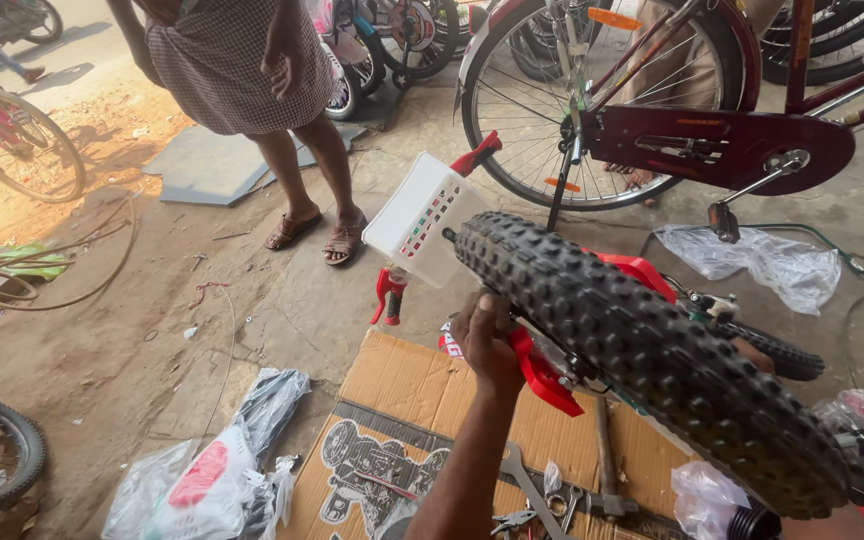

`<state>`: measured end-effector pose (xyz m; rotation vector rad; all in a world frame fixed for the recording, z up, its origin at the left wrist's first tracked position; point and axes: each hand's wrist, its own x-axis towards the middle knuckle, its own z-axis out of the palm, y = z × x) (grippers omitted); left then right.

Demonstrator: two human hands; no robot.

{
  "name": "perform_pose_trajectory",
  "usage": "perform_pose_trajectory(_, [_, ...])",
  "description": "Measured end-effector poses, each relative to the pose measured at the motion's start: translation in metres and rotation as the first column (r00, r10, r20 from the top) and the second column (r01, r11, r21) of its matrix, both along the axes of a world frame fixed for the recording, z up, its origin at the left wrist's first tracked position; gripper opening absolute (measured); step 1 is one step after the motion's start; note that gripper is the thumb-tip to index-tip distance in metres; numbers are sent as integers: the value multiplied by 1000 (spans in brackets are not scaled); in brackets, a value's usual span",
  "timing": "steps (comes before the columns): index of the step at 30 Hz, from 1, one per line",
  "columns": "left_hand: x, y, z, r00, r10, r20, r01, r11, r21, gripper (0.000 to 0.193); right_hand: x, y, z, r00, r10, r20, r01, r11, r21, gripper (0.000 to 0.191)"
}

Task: The person works on a small bicycle, first adjusting the front wheel hub and then using a wrench to tighten the crankset bolts on a larger bicycle. The person handles the wheel and wrench while sitting on the floor.

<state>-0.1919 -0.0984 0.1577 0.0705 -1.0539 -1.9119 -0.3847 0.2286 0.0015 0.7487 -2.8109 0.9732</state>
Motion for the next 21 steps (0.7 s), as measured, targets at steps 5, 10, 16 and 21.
perform_pose_trajectory(5, [10, 36, -9, 999, 51, -14, -50, 997, 66, 34, 10, 8, 8, 1000, -13, -4, 13, 999, 51, 21])
perform_pose_trajectory(10, [28, 41, -60, 991, 133, 13, -133, 973, 186, 32, 32, -1, 17, 999, -30, -29, 34, 989, 145, 22])
perform_pose_trajectory(16, [25, -12, -99, 864, 489, 124, -479, 872, -102, 25, 19, -48, 33, 992, -73, -100, 98, 955, 279, 24])
perform_pose_trajectory(21, [5, -29, -98, 942, 327, 70, -333, 893, 304, 43, 0, -57, 43, 997, -65, -41, 73, 972, 223, 22])
